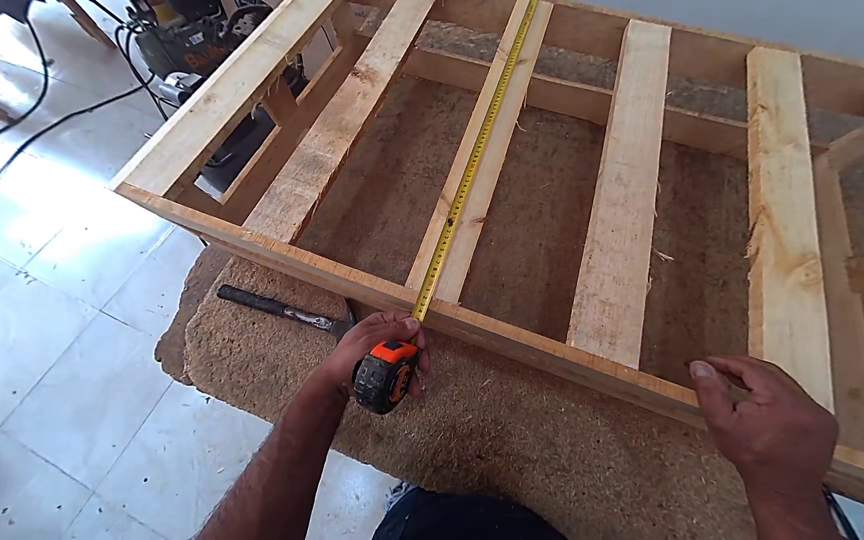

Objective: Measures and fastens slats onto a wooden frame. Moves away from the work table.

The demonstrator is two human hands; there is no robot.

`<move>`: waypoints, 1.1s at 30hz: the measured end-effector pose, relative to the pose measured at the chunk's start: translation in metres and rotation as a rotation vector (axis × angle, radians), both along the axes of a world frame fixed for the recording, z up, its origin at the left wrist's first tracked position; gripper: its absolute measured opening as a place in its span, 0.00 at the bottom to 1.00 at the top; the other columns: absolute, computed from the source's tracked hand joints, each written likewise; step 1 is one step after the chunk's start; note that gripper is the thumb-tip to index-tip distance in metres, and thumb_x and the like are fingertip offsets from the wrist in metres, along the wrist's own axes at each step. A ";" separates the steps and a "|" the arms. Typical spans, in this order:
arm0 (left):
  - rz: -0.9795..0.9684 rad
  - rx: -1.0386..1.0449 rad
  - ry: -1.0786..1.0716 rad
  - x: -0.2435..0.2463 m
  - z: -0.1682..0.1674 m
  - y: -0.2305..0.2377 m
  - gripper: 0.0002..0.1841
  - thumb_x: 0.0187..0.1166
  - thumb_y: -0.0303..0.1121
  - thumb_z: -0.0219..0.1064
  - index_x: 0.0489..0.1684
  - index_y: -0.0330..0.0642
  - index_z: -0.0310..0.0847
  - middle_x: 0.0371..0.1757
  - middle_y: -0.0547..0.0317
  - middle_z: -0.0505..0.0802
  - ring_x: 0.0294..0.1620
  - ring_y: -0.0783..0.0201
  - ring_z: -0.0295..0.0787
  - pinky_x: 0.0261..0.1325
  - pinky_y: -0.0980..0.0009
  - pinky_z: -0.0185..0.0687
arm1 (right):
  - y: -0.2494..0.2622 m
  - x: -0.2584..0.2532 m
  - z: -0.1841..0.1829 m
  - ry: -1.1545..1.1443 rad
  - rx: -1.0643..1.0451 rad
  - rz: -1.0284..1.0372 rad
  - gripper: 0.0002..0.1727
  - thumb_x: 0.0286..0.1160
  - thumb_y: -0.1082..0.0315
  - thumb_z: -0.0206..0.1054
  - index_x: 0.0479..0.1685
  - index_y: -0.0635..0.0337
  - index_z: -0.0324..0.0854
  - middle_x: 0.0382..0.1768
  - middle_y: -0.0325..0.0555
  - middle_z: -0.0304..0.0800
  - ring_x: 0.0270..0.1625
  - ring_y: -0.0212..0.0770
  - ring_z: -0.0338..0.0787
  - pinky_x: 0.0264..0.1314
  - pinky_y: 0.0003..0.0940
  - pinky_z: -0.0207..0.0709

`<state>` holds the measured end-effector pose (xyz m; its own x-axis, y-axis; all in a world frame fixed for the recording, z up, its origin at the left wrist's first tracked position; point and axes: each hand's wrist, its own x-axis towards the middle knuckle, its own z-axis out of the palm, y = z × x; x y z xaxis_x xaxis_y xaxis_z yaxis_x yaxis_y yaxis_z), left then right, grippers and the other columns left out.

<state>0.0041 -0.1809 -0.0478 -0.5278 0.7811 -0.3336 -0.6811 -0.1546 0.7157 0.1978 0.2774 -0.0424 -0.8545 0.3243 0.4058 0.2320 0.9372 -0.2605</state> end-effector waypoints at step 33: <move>-0.008 -0.118 0.165 0.027 0.007 0.020 0.17 0.88 0.37 0.51 0.37 0.38 0.84 0.34 0.42 0.96 0.26 0.50 0.96 0.28 0.56 0.94 | -0.002 -0.002 -0.008 0.080 0.037 -0.067 0.30 0.77 0.38 0.56 0.37 0.55 0.93 0.44 0.47 0.97 0.49 0.47 0.96 0.47 0.46 0.90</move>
<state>0.0314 -0.1610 -0.0403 -0.5770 0.7461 -0.3324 -0.5539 -0.0583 0.8305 0.1958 0.2754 -0.0499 -0.7962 0.3627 0.4843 0.2739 0.9298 -0.2460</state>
